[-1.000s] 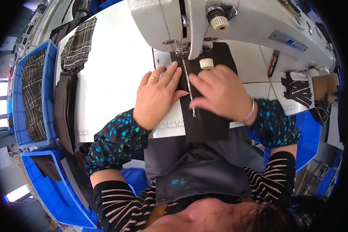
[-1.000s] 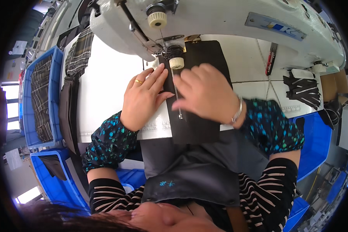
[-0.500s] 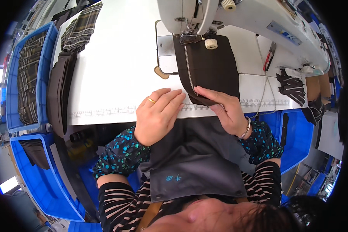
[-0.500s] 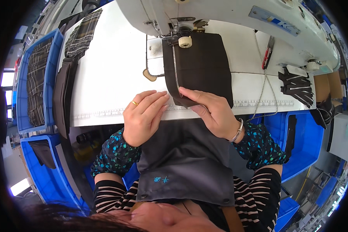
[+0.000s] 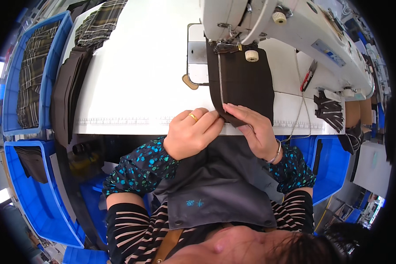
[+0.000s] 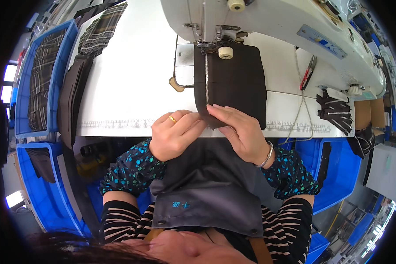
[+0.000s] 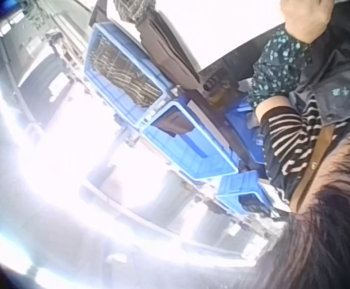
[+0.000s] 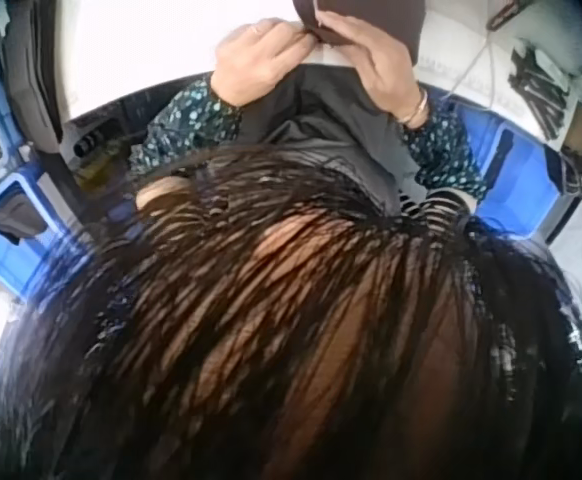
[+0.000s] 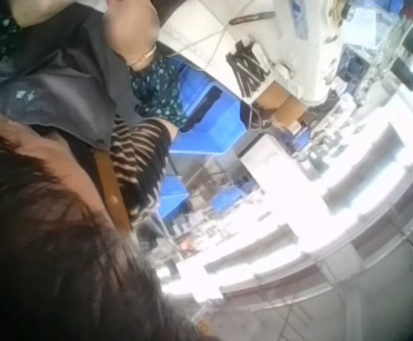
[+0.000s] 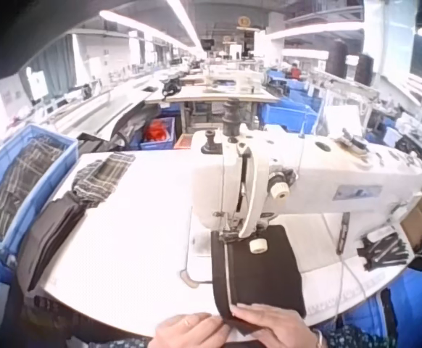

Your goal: The person aligns a zipper with a plaid fabric piece and sews it using an industrial sewing machine. They guide the fabric through the machine, stitch along the zipper, and trim the excess thread after completion.

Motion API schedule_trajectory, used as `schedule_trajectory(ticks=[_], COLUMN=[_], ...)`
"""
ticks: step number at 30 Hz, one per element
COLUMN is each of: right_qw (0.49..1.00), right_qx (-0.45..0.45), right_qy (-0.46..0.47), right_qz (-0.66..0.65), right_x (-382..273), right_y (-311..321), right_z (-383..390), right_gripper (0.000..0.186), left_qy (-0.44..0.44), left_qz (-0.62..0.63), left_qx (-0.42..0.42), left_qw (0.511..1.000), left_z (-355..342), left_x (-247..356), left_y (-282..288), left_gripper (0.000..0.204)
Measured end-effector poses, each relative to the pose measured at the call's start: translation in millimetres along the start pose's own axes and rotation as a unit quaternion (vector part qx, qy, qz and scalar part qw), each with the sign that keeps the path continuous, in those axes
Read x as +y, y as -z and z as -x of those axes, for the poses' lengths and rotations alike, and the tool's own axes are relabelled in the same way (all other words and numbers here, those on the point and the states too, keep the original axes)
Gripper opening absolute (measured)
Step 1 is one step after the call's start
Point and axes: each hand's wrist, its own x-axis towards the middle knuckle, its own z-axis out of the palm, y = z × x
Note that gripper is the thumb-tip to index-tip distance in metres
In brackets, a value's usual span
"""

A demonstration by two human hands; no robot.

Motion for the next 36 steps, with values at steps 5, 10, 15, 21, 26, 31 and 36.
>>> schedule_trajectory(ticks=[5, 10, 15, 21, 26, 31, 36], right_qw=[0.999, 0.907, 0.878, 0.978, 0.956, 0.953, 0.938], right_qx=[0.034, 0.305, 0.032, -0.071, -0.070, -0.061, -0.013], right_qy=[0.020, -0.187, -0.359, -0.019, 0.063, 0.090, 0.186], right_qz=[-0.022, -0.223, -0.314, 0.196, 0.278, 0.284, 0.293], right_x=[9, 45, 74, 20, 28, 28, 22], right_y=[10, 41, 109, 49, 33, 35, 47], right_z=[3, 0, 32, 33, 35, 34, 41], right_gripper=[0.080, 0.067, 0.038, 0.034, 0.039, 0.033, 0.007], left_qy=[0.007, -0.055, -0.083, -0.068, -0.049, -0.035, 0.009], left_qz=[-0.088, -0.264, -0.309, -0.283, -0.243, -0.214, -0.105], left_qx=[-0.096, -0.152, -0.179, -0.145, -0.144, -0.139, -0.124], left_qw=[0.991, 0.951, 0.930, 0.946, 0.958, 0.966, 0.987], left_z=[-9, -18, -26, -15, -17, -14, -3], left_x=[26, 49, 54, 47, 39, 35, 26], left_y=[6, -3, 0, -2, 5, 4, 9], left_gripper=[0.025, 0.029, 0.029, 0.028, 0.017, 0.011, 0.009])
